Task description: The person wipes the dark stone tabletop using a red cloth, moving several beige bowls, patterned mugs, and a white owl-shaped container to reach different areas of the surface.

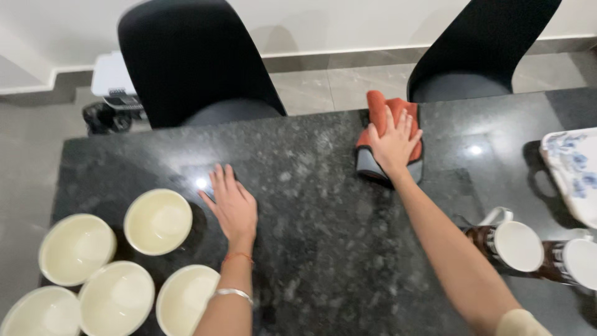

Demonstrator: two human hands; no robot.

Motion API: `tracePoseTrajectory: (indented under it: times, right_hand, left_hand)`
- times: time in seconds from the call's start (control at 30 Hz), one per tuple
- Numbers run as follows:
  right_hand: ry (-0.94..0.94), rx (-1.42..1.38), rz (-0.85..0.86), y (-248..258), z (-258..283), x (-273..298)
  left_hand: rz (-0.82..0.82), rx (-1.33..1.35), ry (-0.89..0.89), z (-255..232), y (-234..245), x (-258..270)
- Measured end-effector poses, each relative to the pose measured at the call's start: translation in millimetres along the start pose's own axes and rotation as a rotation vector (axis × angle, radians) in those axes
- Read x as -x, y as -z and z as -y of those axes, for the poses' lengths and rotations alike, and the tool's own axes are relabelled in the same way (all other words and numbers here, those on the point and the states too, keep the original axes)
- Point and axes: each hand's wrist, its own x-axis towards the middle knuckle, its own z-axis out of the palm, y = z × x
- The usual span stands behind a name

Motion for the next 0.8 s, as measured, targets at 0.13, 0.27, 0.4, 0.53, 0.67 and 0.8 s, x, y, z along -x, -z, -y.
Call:
tracePoseTrajectory:
  times: [0.13, 0.27, 0.4, 0.53, 0.67, 0.8]
  right_hand:
    - [-0.018, 0.025, -0.034, -6.6, 38.3, 11.9]
    - [0.25, -0.001, -0.007, -12.7, 127.7, 59.9]
    - [0.565, -0.228, 0.115, 4.4, 214.3, 132.9]
    - [0.698, -0.324, 0.32, 43.3, 186.4, 163.6]
    - [0.501, -0.11, 0.156, 54.6, 89.7, 120.3]
    - [0.185, -0.03, 0.009, 41.4, 22.0, 57.4]
  left_hand:
    - [0.028, -0.076, 0.003, -1.3, 0.9, -2.5]
    - [0.062, -0.061, 0.028, -0.6, 0.6, -3.6]
    - [0.043, -0.058, -0.011, 1.3, 3.1, -3.5]
    - [0.066, -0.014, -0.016, 2.8, 5.9, -0.7]
    - [0.027, -0.063, -0.021, 4.5, 0.0, -2.1]
    - [0.007, -0.02, 0.0, 0.4, 1.1, -2.2]
